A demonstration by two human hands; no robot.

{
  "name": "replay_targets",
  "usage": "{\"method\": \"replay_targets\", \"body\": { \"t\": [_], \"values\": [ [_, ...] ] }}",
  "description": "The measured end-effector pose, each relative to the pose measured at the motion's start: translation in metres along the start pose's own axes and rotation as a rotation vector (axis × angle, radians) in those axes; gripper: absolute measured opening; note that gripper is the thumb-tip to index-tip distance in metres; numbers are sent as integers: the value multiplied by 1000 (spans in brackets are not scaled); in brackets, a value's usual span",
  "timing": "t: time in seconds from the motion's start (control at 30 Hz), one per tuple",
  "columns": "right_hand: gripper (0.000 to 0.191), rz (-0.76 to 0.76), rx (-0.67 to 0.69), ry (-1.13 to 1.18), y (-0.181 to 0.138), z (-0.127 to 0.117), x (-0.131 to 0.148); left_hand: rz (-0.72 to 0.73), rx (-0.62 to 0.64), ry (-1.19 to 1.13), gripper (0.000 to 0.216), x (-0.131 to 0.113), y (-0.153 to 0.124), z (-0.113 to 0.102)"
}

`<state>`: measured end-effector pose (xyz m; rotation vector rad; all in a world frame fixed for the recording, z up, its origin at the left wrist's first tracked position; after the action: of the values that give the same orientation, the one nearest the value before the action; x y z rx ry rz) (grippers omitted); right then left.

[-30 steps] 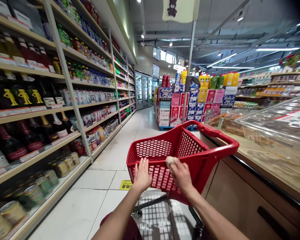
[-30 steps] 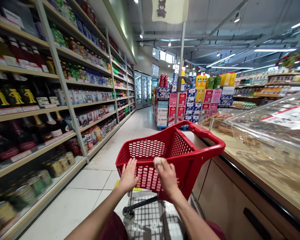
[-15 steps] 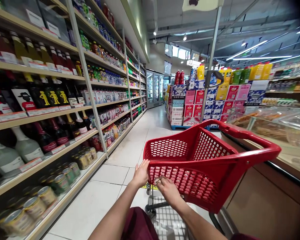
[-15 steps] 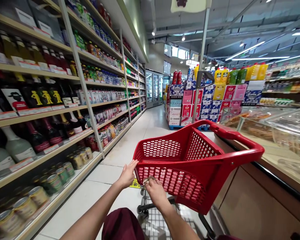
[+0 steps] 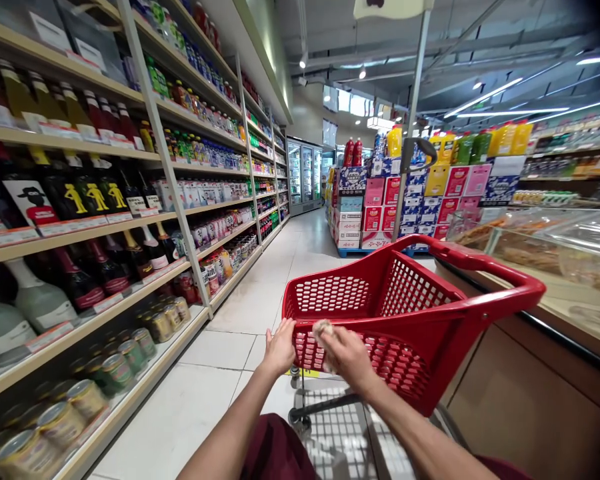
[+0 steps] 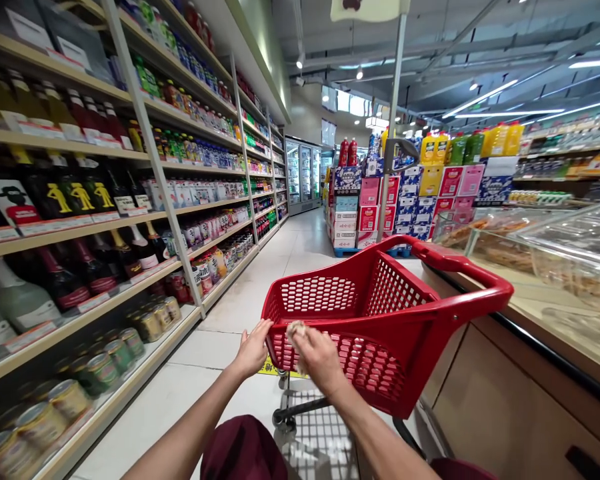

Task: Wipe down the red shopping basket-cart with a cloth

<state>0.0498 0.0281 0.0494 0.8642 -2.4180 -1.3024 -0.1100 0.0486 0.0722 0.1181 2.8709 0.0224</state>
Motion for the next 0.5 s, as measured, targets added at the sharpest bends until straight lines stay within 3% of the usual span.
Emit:
{"method": "replay_targets", "body": {
  "t": [0.1, 0.23, 0.4, 0.5],
  "values": [
    [26, 59, -15, -24, -7, -17, -23, 32, -23, 48, 69, -18, -1, 2],
    [27, 30, 147, -23, -28, -17, -31, 138, -11, 136, 70, -44, -1, 5],
    [31, 195, 49, -81, -22, -39, -57, 106, -86, 214, 63, -63, 6, 2],
    [32, 190, 178, -85, -33, -37, -66, 152, -65, 232, 74, -78, 9, 8]
  ]
}}
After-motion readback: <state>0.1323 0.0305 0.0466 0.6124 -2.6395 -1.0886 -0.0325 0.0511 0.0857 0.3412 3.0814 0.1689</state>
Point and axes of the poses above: each hand's wrist, its own y-axis towards the middle knuckle, its own z-axis out of the palm, x = y × z, the point moved 5 cm from there along y, towards the middle knuckle, and after that the axes turned 3 degrees about y, right-handed, at the moved point
